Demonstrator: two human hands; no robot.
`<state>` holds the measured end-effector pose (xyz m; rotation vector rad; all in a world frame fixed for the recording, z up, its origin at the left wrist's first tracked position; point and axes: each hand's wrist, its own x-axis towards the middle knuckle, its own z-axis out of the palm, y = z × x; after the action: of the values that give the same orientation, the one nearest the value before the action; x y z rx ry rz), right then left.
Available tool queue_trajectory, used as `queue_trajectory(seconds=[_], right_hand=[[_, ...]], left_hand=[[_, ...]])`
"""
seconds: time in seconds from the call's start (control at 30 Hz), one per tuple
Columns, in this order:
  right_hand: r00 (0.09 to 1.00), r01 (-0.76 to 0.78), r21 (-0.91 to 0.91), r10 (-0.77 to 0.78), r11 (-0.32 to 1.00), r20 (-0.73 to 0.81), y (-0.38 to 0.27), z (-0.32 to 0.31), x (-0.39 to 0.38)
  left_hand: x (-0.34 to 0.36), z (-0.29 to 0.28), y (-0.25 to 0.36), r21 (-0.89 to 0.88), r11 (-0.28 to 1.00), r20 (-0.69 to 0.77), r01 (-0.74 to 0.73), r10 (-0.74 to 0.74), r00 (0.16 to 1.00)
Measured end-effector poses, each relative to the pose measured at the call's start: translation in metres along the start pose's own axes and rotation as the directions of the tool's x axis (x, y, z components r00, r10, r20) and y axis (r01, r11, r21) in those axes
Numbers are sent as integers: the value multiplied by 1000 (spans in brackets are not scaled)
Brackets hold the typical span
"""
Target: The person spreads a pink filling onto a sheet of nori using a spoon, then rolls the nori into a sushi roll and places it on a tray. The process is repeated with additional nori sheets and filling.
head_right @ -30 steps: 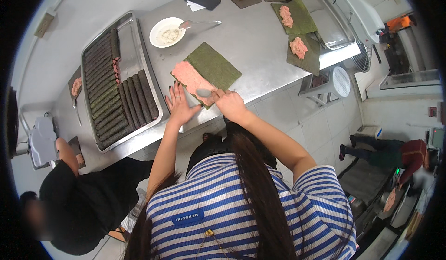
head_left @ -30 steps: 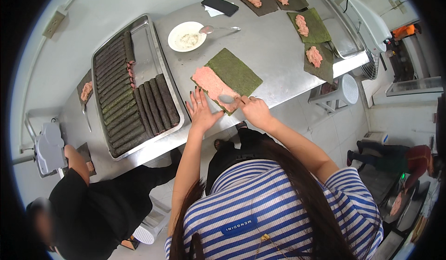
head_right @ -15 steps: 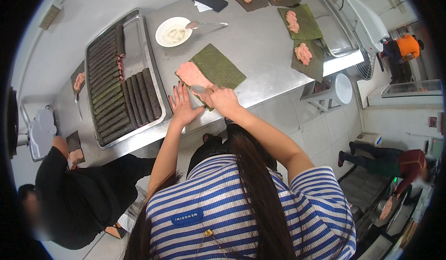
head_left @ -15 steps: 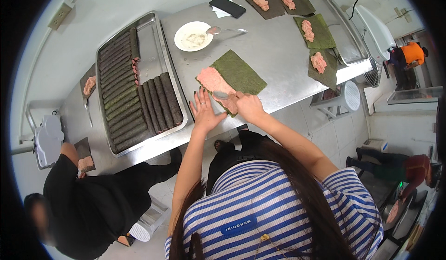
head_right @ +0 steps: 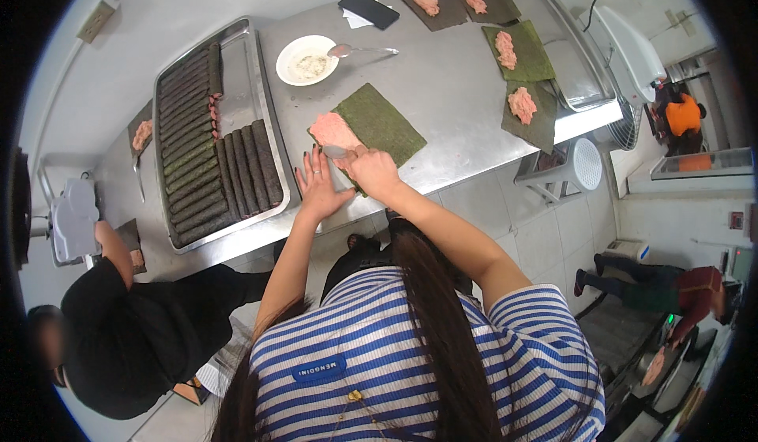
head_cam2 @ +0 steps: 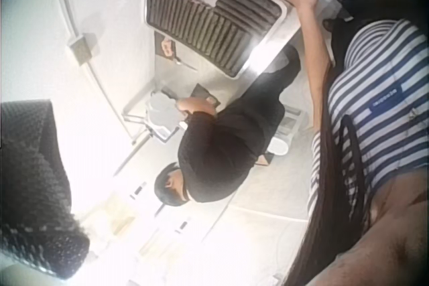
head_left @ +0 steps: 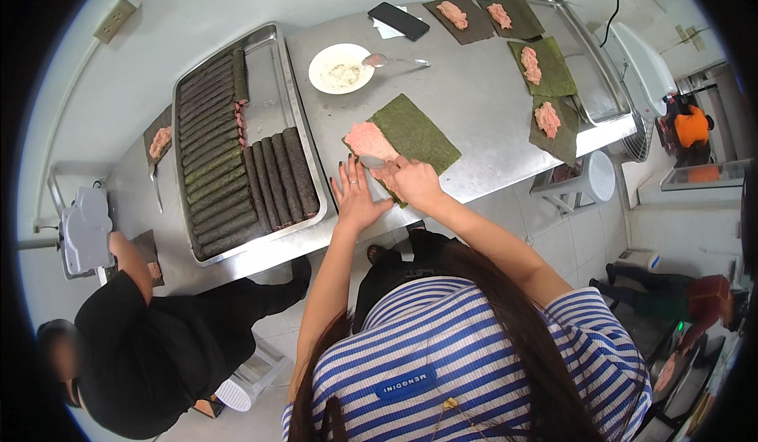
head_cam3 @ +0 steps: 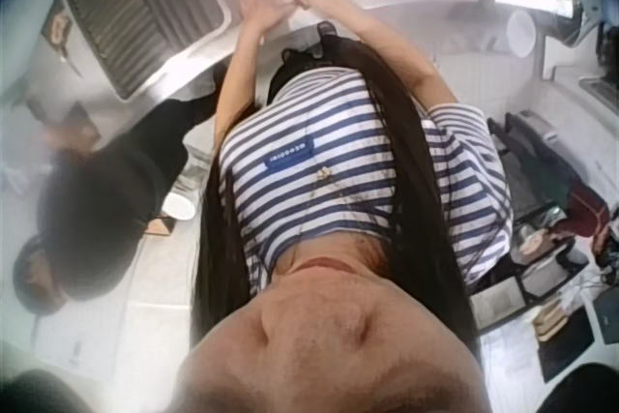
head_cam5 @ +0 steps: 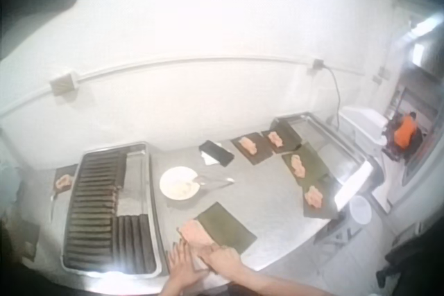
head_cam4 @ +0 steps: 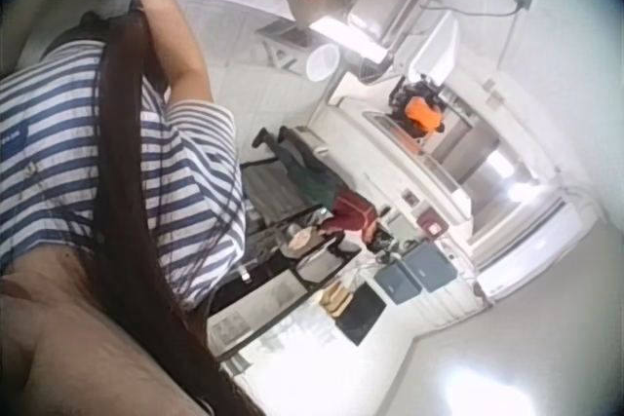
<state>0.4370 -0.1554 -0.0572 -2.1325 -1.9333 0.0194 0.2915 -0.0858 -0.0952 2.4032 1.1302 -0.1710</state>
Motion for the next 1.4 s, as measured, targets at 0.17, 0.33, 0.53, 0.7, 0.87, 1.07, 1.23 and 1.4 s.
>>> queue_trajectory(seconds=[0.17,0.33,0.53,0.7,0.87,1.07,1.23,1.4], right_hand=[[973,-226,77,222,971,62,16,-16,33],[980,-192,-21,193,981,51,11,8,38],[975,-134,156,103,979,195,-7,-15,44],[962,-271,113,264,956,69,7,-10,70],[986,-78,47,70,996,148,-5,5,65],[997,13,123,-22,992,74,19,-28,86],[968,208,-70,-195,976,159,34,-10,77],[933,202,-9,-190,979,307,29,-36,14]], left_hand=[[-1,2,-2,-24,1000,-20,-13,12,1000],[-3,-2,2,-23,1000,-13,0,0,1000],[-1,3,-2,-19,1000,1,14,-14,1000],[0,1,0,-32,999,-4,3,-3,1000],[0,5,-3,-45,999,-27,-2,1,1000],[0,14,-8,-50,997,-107,-52,46,993],[-1,7,-2,-30,999,-89,-24,21,996],[-3,8,-3,-19,1000,-116,-20,18,993]])
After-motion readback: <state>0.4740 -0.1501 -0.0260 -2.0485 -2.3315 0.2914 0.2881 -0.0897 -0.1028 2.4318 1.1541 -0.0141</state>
